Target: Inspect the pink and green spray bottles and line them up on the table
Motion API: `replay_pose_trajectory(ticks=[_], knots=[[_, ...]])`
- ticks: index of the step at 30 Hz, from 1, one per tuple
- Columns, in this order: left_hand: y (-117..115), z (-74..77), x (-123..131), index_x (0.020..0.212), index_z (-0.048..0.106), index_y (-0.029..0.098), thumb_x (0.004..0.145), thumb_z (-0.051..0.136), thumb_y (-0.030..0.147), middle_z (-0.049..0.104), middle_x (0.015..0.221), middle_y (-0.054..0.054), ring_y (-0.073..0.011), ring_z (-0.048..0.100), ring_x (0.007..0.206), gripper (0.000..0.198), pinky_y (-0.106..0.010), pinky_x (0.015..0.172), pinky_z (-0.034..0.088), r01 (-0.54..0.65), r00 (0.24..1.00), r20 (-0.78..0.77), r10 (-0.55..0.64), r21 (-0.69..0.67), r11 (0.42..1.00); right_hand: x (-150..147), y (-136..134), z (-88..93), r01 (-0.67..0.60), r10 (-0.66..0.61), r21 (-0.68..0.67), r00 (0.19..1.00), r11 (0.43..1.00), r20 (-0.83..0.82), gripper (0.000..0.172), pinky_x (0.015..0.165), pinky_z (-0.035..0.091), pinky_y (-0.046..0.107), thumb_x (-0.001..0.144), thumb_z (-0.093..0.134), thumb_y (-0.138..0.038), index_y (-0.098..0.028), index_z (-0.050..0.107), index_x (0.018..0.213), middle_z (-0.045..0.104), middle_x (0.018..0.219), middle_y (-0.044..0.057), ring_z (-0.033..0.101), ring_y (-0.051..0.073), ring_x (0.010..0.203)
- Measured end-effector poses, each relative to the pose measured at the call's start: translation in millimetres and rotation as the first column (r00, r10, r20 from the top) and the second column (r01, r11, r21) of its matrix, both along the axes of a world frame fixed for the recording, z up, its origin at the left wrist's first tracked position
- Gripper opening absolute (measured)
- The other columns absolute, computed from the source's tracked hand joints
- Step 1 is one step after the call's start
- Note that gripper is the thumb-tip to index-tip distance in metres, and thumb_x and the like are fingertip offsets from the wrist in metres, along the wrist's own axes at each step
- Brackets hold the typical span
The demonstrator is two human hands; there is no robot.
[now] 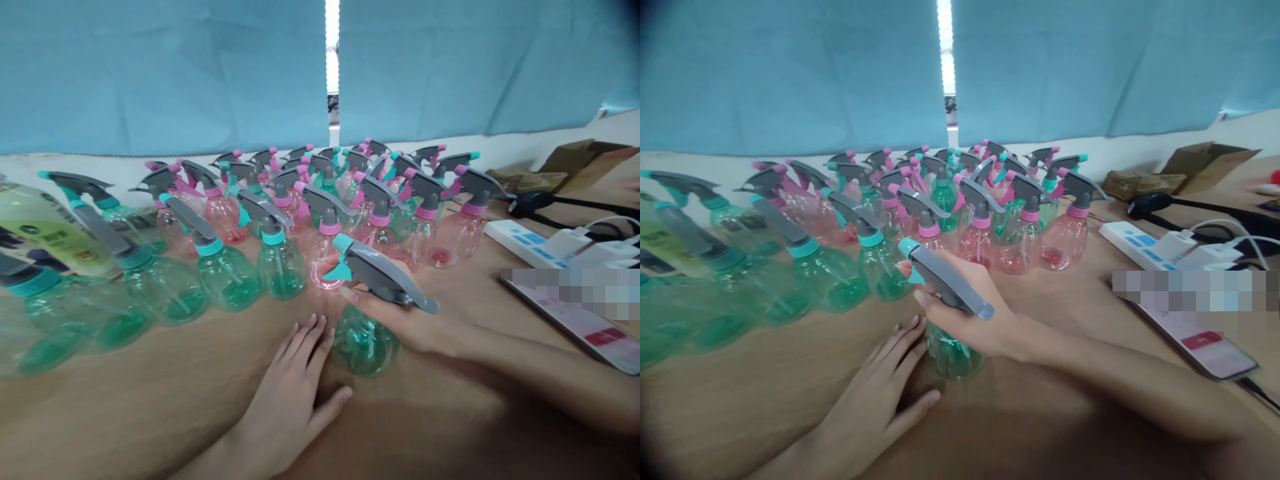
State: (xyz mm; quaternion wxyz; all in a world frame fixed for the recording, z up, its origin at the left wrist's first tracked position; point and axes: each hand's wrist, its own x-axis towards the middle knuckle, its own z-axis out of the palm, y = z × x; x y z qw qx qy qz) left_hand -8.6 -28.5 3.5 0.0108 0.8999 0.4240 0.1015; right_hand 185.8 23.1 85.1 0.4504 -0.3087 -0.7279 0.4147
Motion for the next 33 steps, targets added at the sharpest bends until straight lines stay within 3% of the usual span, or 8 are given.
replay_pose_trajectory(ticks=[18, 28, 33], knots=[[0.7, 0.6, 0.1, 0.138, 0.041, 0.007, 0.093, 0.051, 0.050, 0.039, 0.146, -0.019, -0.0322, 0.034, 0.135, 0.062, -0.053, 0.105, 0.035, 0.003, 1.000, -0.013, -0.003, -0.004, 1.000, 2.2, 1.0, -1.6, 0.032, -0.033, 0.043, 0.999, 0.999, 0.029, 0.014, 0.053, 0.037, 0.020, 0.079, 0.054, -0.011, -0.023, 0.046, 0.079, 0.044, 0.066, -0.006, 0.038, 0.008, 0.057], [0.2, -0.1, 0.5, 0.139, 0.042, 0.007, 0.093, 0.051, 0.050, 0.038, 0.147, -0.019, -0.0327, 0.033, 0.136, 0.063, -0.052, 0.106, 0.034, 0.000, 1.000, -0.014, 0.000, -0.021, 1.000, 4.5, -1.1, 0.3, 0.019, -0.018, -0.020, 0.997, 1.000, 0.072, 0.009, 0.063, 0.046, 0.024, 0.085, 0.055, -0.028, -0.024, 0.055, 0.093, 0.055, 0.078, -0.002, 0.050, 0.012, 0.066], [-0.3, -0.7, 0.0, 0.139, 0.041, 0.008, 0.093, 0.050, 0.050, 0.038, 0.147, -0.019, -0.0325, 0.033, 0.136, 0.063, -0.052, 0.107, 0.033, 0.001, 1.000, -0.005, -0.001, -0.017, 1.000, 4.8, -0.3, 0.0, -0.027, 0.027, 0.003, 0.999, 1.000, 0.020, 0.004, 0.060, 0.043, 0.022, 0.085, 0.054, -0.022, -0.023, 0.051, 0.086, 0.052, 0.074, -0.004, 0.046, 0.010, 0.063]])
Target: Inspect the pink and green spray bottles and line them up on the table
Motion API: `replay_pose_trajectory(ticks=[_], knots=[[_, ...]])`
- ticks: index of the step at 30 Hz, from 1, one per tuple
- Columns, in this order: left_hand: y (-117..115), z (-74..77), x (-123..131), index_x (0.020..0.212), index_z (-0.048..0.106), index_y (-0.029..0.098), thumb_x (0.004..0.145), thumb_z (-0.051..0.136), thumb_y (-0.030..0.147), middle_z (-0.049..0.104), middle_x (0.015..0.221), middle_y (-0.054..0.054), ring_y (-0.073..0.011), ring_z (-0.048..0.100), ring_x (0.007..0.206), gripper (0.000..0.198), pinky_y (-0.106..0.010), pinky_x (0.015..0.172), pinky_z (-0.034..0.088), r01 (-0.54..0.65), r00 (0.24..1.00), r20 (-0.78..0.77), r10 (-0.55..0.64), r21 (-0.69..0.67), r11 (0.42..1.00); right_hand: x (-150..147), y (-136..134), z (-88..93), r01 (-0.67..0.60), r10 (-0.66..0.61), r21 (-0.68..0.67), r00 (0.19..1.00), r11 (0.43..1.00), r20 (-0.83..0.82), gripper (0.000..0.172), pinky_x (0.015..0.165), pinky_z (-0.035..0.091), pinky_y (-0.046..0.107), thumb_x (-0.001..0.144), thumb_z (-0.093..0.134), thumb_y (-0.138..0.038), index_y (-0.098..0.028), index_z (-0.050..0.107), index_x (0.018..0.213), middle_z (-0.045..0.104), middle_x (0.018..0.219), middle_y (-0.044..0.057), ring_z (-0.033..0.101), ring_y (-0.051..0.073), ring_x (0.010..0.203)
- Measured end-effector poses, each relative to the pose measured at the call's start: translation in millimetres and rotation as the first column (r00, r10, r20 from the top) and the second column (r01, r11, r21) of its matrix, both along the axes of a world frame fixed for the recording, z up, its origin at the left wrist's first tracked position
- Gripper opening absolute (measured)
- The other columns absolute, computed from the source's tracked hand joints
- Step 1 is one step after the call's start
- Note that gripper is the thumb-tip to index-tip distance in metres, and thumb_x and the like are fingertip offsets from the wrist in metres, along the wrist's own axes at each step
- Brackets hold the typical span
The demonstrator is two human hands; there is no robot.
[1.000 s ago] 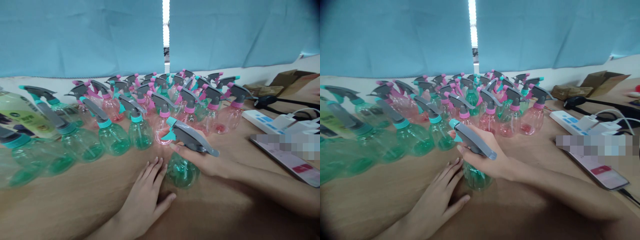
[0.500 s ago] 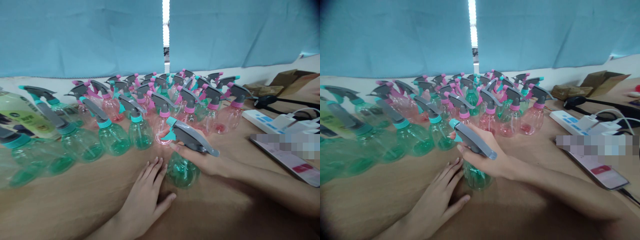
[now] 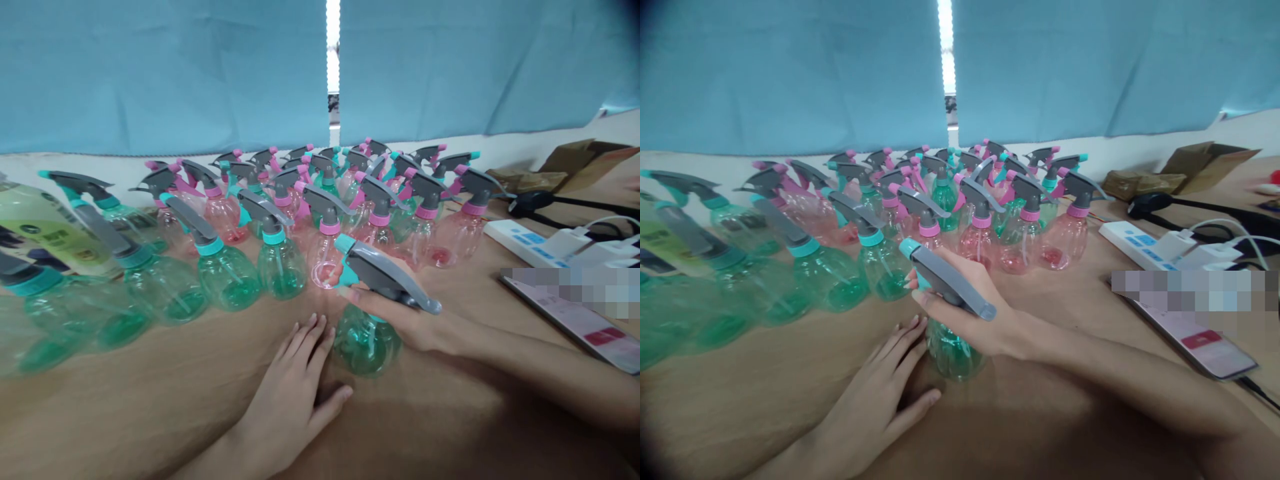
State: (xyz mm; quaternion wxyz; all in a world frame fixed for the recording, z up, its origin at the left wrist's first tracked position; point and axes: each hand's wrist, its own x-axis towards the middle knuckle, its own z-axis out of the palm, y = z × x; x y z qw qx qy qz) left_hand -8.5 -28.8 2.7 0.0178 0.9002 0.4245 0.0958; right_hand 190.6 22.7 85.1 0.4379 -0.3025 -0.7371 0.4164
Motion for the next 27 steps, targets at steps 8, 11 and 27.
replay_pose_trajectory(ticks=[8, 11, 27], knots=[[1.6, 2.5, 0.5, 0.138, 0.042, 0.005, 0.093, 0.051, 0.049, 0.038, 0.147, -0.021, -0.0343, 0.033, 0.135, 0.063, -0.055, 0.106, 0.033, 0.005, 1.000, -0.012, -0.005, -0.016, 1.000, -0.7, -1.1, 3.3, -0.017, 0.018, 0.041, 1.000, 0.999, -0.018, 0.013, 0.058, 0.040, 0.021, 0.086, 0.055, -0.020, -0.023, 0.046, 0.078, 0.047, 0.071, -0.006, 0.042, 0.008, 0.061], [1.3, 2.3, 0.7, 0.138, 0.042, 0.006, 0.093, 0.053, 0.048, 0.038, 0.147, -0.020, -0.0336, 0.033, 0.135, 0.062, -0.054, 0.106, 0.034, 0.006, 1.000, 0.004, -0.006, -0.009, 1.000, -1.0, -1.5, 4.2, 0.005, -0.004, 0.016, 1.000, 1.000, -0.016, 0.009, 0.059, 0.041, 0.021, 0.085, 0.055, -0.019, -0.023, 0.048, 0.082, 0.051, 0.074, -0.005, 0.044, 0.008, 0.061], [0.9, -0.3, 0.8, 0.140, 0.039, 0.008, 0.093, 0.051, 0.049, 0.039, 0.146, -0.018, -0.0328, 0.034, 0.135, 0.063, -0.052, 0.106, 0.034, -0.004, 1.000, 0.029, 0.004, 0.003, 1.000, -3.2, 0.1, 0.1, 0.057, -0.058, 0.005, 0.998, 0.998, 0.014, 0.008, 0.051, 0.036, 0.022, 0.081, 0.056, -0.022, -0.021, 0.049, 0.086, 0.044, 0.065, -0.006, 0.038, 0.009, 0.055]])
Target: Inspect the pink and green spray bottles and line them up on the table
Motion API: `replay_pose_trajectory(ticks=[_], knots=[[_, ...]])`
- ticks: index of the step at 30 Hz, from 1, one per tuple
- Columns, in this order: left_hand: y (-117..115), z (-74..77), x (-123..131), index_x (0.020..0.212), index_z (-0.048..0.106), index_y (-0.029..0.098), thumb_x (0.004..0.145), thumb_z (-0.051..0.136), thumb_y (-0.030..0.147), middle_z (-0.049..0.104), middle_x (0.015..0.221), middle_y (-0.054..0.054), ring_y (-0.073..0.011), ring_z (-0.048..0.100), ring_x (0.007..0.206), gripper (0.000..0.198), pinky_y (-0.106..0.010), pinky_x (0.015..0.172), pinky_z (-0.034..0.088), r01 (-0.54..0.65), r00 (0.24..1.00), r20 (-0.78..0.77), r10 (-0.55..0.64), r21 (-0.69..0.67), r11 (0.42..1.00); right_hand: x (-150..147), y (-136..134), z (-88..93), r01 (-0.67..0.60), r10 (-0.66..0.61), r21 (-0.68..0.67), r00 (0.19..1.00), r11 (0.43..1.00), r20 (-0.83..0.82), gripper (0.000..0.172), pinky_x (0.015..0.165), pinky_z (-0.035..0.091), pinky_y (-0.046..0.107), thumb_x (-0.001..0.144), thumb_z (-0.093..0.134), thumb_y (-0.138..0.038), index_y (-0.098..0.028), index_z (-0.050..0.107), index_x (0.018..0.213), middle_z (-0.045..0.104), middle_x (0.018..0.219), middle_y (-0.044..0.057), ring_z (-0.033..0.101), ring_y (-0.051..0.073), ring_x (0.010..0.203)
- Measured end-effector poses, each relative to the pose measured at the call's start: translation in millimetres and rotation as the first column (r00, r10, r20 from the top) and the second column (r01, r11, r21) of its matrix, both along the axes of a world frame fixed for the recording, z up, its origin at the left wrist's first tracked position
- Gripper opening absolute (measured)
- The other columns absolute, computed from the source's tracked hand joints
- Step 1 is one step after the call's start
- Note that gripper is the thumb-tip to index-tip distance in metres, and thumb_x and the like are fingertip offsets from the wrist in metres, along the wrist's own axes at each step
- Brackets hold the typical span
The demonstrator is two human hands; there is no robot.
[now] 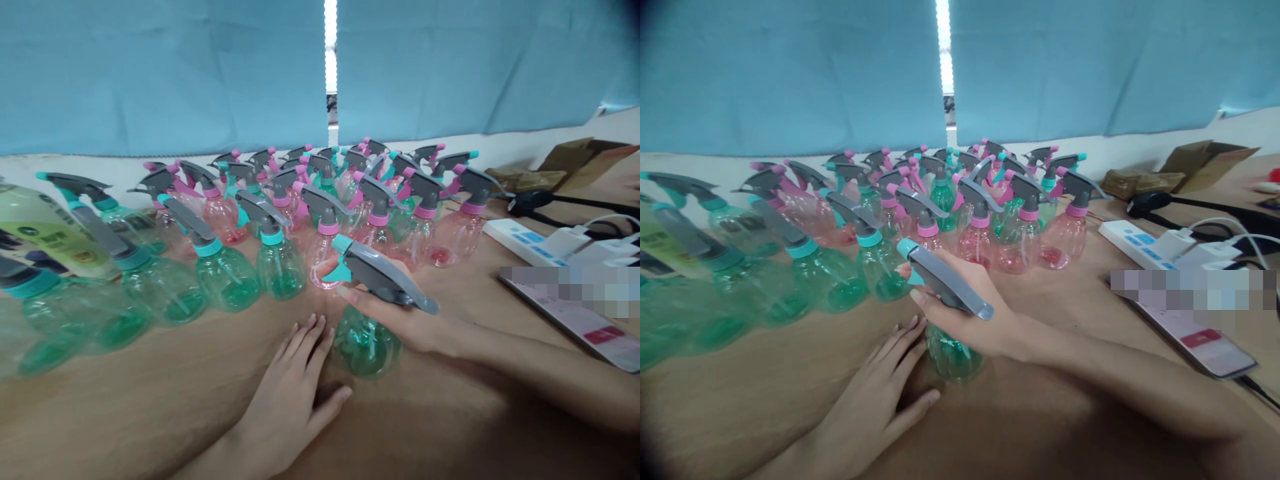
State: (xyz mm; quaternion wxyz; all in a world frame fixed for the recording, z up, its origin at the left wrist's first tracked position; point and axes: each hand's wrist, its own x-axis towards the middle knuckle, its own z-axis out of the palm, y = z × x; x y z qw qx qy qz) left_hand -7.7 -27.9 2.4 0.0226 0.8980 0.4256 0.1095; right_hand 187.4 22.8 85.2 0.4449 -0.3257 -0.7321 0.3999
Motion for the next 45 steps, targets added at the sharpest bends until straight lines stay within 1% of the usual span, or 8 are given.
replay_pose_trajectory(ticks=[10, 14, 20, 25, 32, 36, 39, 45], knots=[[-0.4, 0.5, -0.7, 0.141, 0.038, 0.010, 0.093, 0.050, 0.049, 0.038, 0.147, -0.018, -0.0327, 0.033, 0.136, 0.063, -0.051, 0.107, 0.033, -0.007, 1.000, -0.004, 0.007, -0.007, 1.000, -0.6, -2.3, 5.3, 0.017, -0.016, -0.033, 0.999, 0.999, 0.039, 0.008, 0.051, 0.036, 0.022, 0.080, 0.055, -0.021, -0.022, 0.050, 0.086, 0.044, 0.064, -0.005, 0.037, 0.009, 0.056], [0.4, 0.3, -0.1, 0.140, 0.039, 0.007, 0.093, 0.050, 0.049, 0.038, 0.147, -0.020, -0.0332, 0.033, 0.136, 0.064, -0.052, 0.106, 0.033, 0.000, 1.000, -0.024, 0.000, -0.012, 1.000, -0.5, -1.7, 3.8, 0.015, -0.014, -0.035, 0.999, 0.999, 0.040, 0.010, 0.053, 0.037, 0.023, 0.081, 0.055, -0.023, -0.021, 0.052, 0.090, 0.045, 0.065, -0.005, 0.038, 0.010, 0.056], [-0.1, 1.2, -0.8, 0.141, 0.039, 0.011, 0.093, 0.051, 0.049, 0.039, 0.147, -0.018, -0.0328, 0.034, 0.135, 0.063, -0.052, 0.106, 0.033, -0.006, 1.000, 0.000, 0.006, -0.014, 1.000, 0.2, -0.3, 1.1, 0.014, -0.013, -0.021, 1.000, 1.000, 0.023, 0.010, 0.051, 0.036, 0.022, 0.082, 0.056, -0.021, -0.021, 0.052, 0.091, 0.042, 0.063, -0.006, 0.037, 0.009, 0.056], [-0.6, 1.7, -0.9, 0.141, 0.038, 0.012, 0.093, 0.051, 0.049, 0.039, 0.147, -0.017, -0.0323, 0.033, 0.136, 0.062, -0.051, 0.107, 0.033, -0.007, 1.000, 0.009, 0.007, -0.015, 1.000, 1.0, -1.2, 1.9, 0.002, -0.002, 0.018, 1.000, 1.000, 0.006, 0.010, 0.050, 0.035, 0.022, 0.081, 0.057, -0.019, -0.023, 0.048, 0.085, 0.045, 0.065, -0.006, 0.038, 0.009, 0.055], [0.2, 1.8, 0.1, 0.139, 0.040, 0.006, 0.094, 0.050, 0.049, 0.038, 0.147, -0.020, -0.0340, 0.033, 0.135, 0.063, -0.054, 0.106, 0.033, 0.006, 1.000, -0.023, -0.007, -0.012, 1.000, 2.5, -1.0, 4.8, -0.034, 0.035, 0.091, 0.999, 0.995, -0.009, 0.018, 0.047, 0.030, 0.022, 0.084, 0.055, -0.015, -0.023, 0.041, 0.076, 0.038, 0.063, -0.008, 0.033, 0.008, 0.052], [0.9, 3.0, 0.4, 0.139, 0.040, 0.007, 0.094, 0.050, 0.050, 0.038, 0.146, -0.020, -0.0331, 0.034, 0.135, 0.064, -0.052, 0.107, 0.033, -0.001, 0.999, -0.036, 0.001, -0.007, 1.000, 4.4, 1.4, 0.7, -0.091, 0.095, 0.088, 0.994, 0.992, -0.044, 0.009, 0.047, 0.029, 0.022, 0.086, 0.055, -0.016, -0.023, 0.048, 0.086, 0.045, 0.068, -0.007, 0.039, 0.007, 0.055], [0.2, 3.4, 0.4, 0.139, 0.041, 0.007, 0.093, 0.051, 0.049, 0.039, 0.146, -0.019, -0.0328, 0.033, 0.135, 0.063, -0.051, 0.107, 0.033, 0.003, 1.000, -0.026, -0.003, -0.005, 1.000, 5.2, 1.9, -1.7, -0.119, 0.125, 0.078, 0.990, 0.990, -0.068, 0.008, 0.048, 0.031, 0.021, 0.087, 0.055, -0.018, -0.023, 0.050, 0.087, 0.047, 0.070, -0.007, 0.040, 0.006, 0.057], [-0.9, 2.7, 0.5, 0.140, 0.040, 0.008, 0.094, 0.049, 0.050, 0.038, 0.147, -0.019, -0.0317, 0.032, 0.136, 0.063, -0.051, 0.107, 0.033, 0.001, 0.999, -0.036, -0.002, -0.004, 1.000, 4.2, -1.0, 1.9, -0.096, 0.097, 0.021, 0.993, 0.995, -0.065, 0.010, 0.056, 0.039, 0.020, 0.086, 0.057, -0.018, -0.023, 0.049, 0.084, 0.051, 0.075, -0.006, 0.046, 0.007, 0.062]])
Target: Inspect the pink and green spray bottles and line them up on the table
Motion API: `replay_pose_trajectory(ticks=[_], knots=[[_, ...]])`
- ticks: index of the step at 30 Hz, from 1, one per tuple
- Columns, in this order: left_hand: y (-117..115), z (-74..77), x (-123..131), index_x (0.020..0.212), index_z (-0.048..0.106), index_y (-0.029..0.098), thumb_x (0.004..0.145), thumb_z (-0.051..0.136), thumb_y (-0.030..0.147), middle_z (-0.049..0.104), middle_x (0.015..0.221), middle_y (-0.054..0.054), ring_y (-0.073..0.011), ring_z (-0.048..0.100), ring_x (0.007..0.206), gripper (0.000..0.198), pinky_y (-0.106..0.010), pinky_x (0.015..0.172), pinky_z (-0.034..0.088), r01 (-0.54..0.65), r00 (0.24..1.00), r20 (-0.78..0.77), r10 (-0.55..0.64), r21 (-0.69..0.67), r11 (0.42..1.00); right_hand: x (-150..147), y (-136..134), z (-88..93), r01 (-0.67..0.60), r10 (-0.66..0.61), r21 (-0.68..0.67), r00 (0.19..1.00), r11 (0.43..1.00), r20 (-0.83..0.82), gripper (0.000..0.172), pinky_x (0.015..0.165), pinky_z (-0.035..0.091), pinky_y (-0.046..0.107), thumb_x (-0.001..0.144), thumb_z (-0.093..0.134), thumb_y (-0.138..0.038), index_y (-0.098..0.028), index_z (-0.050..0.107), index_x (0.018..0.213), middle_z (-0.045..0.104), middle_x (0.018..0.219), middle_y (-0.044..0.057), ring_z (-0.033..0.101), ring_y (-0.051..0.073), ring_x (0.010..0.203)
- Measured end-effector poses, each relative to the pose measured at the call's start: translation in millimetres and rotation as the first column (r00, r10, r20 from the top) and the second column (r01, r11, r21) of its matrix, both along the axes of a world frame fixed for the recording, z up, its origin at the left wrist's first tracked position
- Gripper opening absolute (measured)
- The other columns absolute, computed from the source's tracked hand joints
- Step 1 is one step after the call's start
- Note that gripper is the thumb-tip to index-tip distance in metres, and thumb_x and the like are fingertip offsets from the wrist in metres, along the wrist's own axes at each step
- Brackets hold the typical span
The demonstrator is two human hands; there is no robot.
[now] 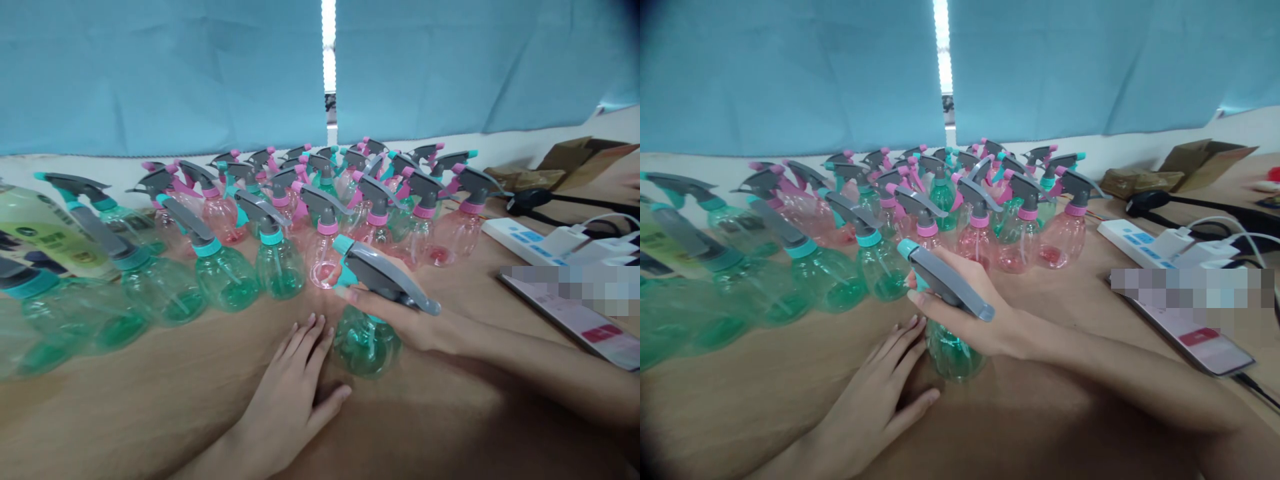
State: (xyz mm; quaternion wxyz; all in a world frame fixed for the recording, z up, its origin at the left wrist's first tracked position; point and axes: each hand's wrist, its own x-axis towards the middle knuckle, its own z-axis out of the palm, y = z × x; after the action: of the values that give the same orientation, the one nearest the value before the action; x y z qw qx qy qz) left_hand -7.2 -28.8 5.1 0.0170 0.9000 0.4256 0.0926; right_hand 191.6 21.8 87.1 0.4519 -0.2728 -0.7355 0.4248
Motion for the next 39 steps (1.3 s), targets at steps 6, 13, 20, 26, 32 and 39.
replay_pose_trajectory(ticks=[6, 13, 20, 26, 32, 39], knots=[[1.1, -2.1, -0.5, 0.140, 0.038, 0.006, 0.094, 0.050, 0.049, 0.038, 0.147, -0.020, -0.0326, 0.033, 0.136, 0.064, -0.052, 0.106, 0.033, 0.001, 1.000, -0.010, -0.001, 0.003, 1.000, -0.1, -2.2, 4.3, 0.045, -0.045, 0.010, 0.998, 0.999, 0.040, 0.011, 0.054, 0.038, 0.021, 0.085, 0.055, -0.020, -0.023, 0.047, 0.078, 0.046, 0.069, -0.006, 0.043, 0.008, 0.060], [1.0, -2.6, -1.2, 0.141, 0.039, 0.010, 0.094, 0.050, 0.048, 0.038, 0.147, -0.018, -0.0322, 0.032, 0.136, 0.061, -0.051, 0.107, 0.032, -0.004, 1.000, 0.022, 0.004, -0.001, 1.000, -1.3, -0.3, 0.6, 0.036, -0.036, 0.032, 0.999, 0.999, 0.011, 0.012, 0.055, 0.039, 0.022, 0.085, 0.053, -0.017, -0.023, 0.045, 0.079, 0.046, 0.070, -0.005, 0.041, 0.009, 0.058], [0.5, -2.0, -1.3, 0.140, 0.040, 0.014, 0.093, 0.052, 0.046, 0.040, 0.146, -0.017, -0.0330, 0.034, 0.135, 0.058, -0.052, 0.106, 0.033, -0.013, 0.998, 0.059, 0.014, -0.014, 1.000, -4.8, 4.4, -9.5, 0.092, -0.092, 0.034, 0.996, 0.995, -0.011, 0.012, 0.058, 0.043, 0.023, 0.081, 0.060, -0.022, -0.023, 0.055, 0.092, 0.052, 0.071, -0.005, 0.048, 0.010, 0.061], [0.9, -1.5, -0.9, 0.138, 0.040, 0.013, 0.092, 0.053, 0.045, 0.042, 0.145, -0.018, -0.0332, 0.035, 0.135, 0.058, -0.053, 0.106, 0.033, -0.013, 0.997, 0.074, 0.015, -0.020, 1.000, -4.5, 4.1, -12.4, 0.112, -0.111, 0.098, 0.994, 0.989, -0.012, 0.013, 0.059, 0.043, 0.023, 0.083, 0.058, -0.022, -0.024, 0.057, 0.095, 0.058, 0.077, -0.004, 0.052, 0.010, 0.064], [-0.2, -2.0, -1.3, 0.141, 0.034, 0.016, 0.091, 0.056, 0.042, 0.041, 0.146, -0.016, -0.0318, 0.034, 0.135, 0.061, -0.053, 0.108, 0.030, -0.017, 0.992, 0.123, 0.022, -0.038, 0.999, -5.6, 5.4, -13.7, 0.126, -0.124, 0.131, 0.992, 0.983, -0.024, 0.008, 0.052, 0.035, 0.023, 0.082, 0.057, -0.022, -0.023, 0.050, 0.081, 0.047, 0.068, -0.007, 0.040, 0.008, 0.057], [-2.6, -2.0, -2.0, 0.141, 0.030, 0.014, 0.086, 0.060, 0.042, 0.040, 0.145, -0.020, -0.0348, 0.036, 0.134, 0.068, -0.055, 0.106, 0.032, -0.046, 0.985, 0.160, 0.057, -0.070, 0.996, -11.2, 4.5, -14.5, 0.071, -0.064, 0.097, 0.995, 0.993, -0.071, 0.010, 0.058, 0.038, 0.025, 0.083, 0.058, -0.023, -0.022, 0.054, 0.091, 0.050, 0.069, -0.006, 0.044, 0.010, 0.061]])
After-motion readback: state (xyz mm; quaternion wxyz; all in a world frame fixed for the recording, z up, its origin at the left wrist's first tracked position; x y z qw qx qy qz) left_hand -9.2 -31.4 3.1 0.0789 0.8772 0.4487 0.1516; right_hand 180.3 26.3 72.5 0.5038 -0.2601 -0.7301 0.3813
